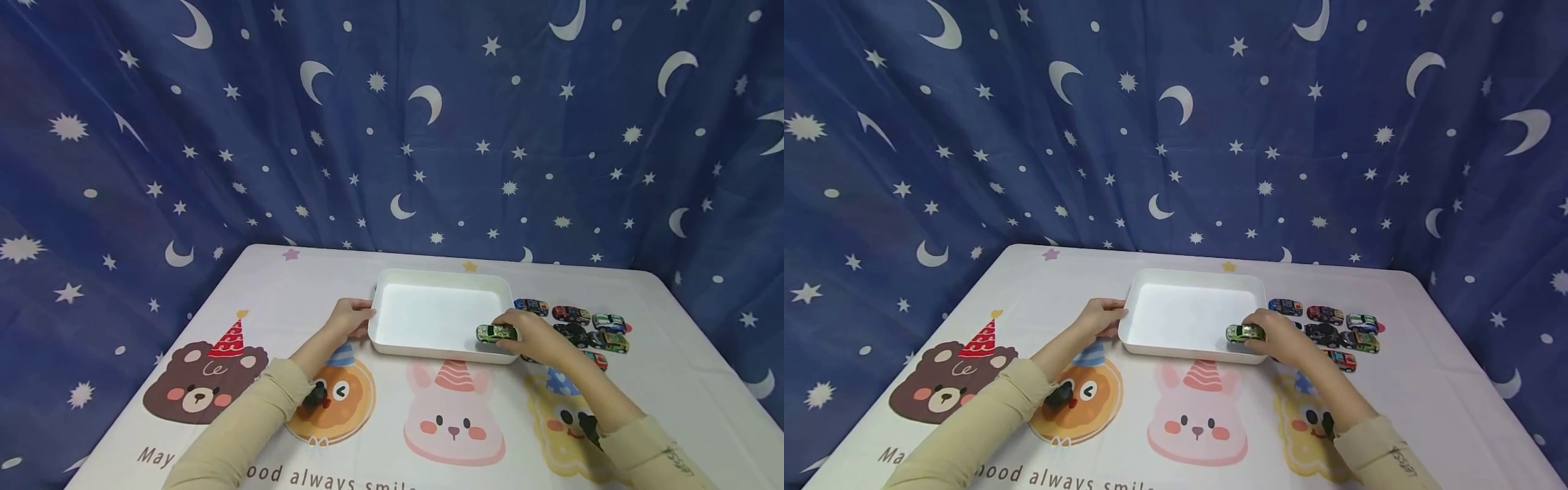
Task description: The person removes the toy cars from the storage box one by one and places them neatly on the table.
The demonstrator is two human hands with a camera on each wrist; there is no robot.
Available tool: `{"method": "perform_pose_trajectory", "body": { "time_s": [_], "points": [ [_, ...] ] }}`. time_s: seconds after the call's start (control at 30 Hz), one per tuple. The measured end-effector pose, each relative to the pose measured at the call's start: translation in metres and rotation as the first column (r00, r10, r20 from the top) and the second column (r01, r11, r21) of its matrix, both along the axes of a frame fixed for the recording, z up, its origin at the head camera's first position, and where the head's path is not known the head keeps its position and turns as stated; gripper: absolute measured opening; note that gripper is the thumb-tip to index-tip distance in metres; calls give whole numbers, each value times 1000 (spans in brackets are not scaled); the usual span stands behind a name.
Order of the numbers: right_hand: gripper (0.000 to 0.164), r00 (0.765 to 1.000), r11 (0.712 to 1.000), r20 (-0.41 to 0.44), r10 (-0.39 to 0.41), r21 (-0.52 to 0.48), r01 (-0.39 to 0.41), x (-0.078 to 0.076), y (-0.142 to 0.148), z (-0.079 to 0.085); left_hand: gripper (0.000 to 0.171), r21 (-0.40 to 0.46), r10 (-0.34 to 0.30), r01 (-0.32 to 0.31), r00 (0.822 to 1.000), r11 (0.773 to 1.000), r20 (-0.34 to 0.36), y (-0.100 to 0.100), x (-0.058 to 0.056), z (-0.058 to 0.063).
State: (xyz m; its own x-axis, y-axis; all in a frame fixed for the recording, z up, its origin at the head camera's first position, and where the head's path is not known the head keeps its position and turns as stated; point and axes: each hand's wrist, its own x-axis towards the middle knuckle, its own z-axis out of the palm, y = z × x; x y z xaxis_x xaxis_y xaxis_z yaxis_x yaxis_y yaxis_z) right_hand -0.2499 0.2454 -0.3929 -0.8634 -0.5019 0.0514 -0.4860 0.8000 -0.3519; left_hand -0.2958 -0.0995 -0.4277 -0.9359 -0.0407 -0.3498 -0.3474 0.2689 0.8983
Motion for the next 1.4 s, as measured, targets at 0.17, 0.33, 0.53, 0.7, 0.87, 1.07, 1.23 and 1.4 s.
{"method": "perform_pose_trajectory", "body": {
  "time_s": [0.17, 0.33, 0.53, 0.7, 0.87, 1.07, 1.23, 1.4],
  "points": [
    [33, 1000, 1000, -16, -17, -25, 16, 5, 6, 2, 35, 2, 0, 0, 1000, 1000, -5, 0, 0, 0],
    [33, 999, 999, -45, -15, -50, 13, 10, 14, 6, 35, 2, -3, 3, 1000, 1000, 0, 1, -2, -1],
    [31, 996, 999, -88, -13, -48, 9, 16, 22, 10, 35, 15, 5, -5, 1000, 1000, 19, -2, -3, -2],
    [32, 994, 999, -107, -30, -43, 26, 22, 30, 12, 35, 15, 1, -1, 1000, 1000, 23, -5, -2, -1],
    [33, 994, 998, -98, -44, -52, 39, 26, 40, 13, 34, 12, -4, 4, 1000, 1000, 25, -5, -1, 0],
    [34, 993, 996, -86, -84, -49, 80, 28, 58, 13, 34, 28, -4, 3, 999, 1000, 36, -4, -1, 1],
    [33, 991, 993, -80, -107, -56, 103, 30, 77, 11, 35, 27, -12, 11, 999, 1000, 35, -3, -2, 1],
    [31, 987, 989, -72, -143, -50, 140, 34, 96, 8, 34, 23, -14, 13, 999, 1000, 29, -2, -2, 1]
  ]
}}
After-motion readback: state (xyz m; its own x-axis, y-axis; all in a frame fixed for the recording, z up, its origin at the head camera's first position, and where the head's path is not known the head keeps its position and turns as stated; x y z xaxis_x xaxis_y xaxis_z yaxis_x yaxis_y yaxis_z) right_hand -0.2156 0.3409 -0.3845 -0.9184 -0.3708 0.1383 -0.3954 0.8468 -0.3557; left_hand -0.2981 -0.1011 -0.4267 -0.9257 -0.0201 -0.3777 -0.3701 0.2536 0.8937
